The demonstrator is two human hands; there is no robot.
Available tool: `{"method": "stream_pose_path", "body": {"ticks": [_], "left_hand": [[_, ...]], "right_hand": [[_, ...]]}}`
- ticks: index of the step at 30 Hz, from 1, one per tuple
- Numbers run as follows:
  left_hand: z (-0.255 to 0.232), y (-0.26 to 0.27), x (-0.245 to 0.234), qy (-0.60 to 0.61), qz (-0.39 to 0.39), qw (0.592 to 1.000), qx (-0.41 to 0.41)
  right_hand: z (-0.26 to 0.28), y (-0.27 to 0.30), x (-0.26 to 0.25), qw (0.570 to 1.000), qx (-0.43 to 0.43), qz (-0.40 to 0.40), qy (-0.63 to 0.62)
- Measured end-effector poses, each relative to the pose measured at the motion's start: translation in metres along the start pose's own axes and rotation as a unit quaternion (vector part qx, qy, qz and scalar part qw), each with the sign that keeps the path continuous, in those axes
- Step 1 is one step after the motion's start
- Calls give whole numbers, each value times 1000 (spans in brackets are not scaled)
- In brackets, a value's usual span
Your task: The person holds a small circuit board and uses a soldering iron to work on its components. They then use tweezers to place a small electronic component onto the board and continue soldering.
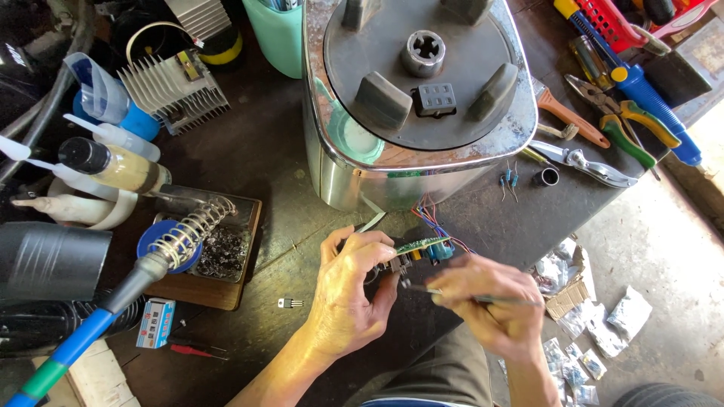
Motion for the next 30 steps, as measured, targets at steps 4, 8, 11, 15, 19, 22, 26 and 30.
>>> {"method": "stream_pose_path", "body": {"ticks": [4,8,11,15,19,22,26,30], "left_hand": [[-1,0,-2,-20,-10,1000,-4],[-3,-1,-3,-29,-22,999,-7],[-8,-1,-5,-8,-36,999,8],[-7,-3,-6,44,-37,998,8],[-12,-3,-9,24,-13,997,-78],[-12,-2,-7,-8,-21,994,-107],[-12,2,-6,-23,-39,997,-68],[-16,5,-6,-28,-46,997,-56]], "right_hand": [[-2,36,-4,995,-50,-42,-72],[10,52,9,988,15,-118,-103],[21,54,10,992,65,-101,-24],[21,52,10,992,48,-115,-36],[22,53,12,995,55,-72,45],[25,48,13,996,33,-42,67],[26,49,13,996,11,-18,84],[19,71,9,997,35,-60,21]]}}
Point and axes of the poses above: each hand's wrist, its own y-axis away from the middle knuckle, its own x-axis out of the palm, z = x × y, the point moved 3 cm from there along -y, towards the middle knuckle, and after that the axes turned 13 degrees about -x, right-handed, at the moved point
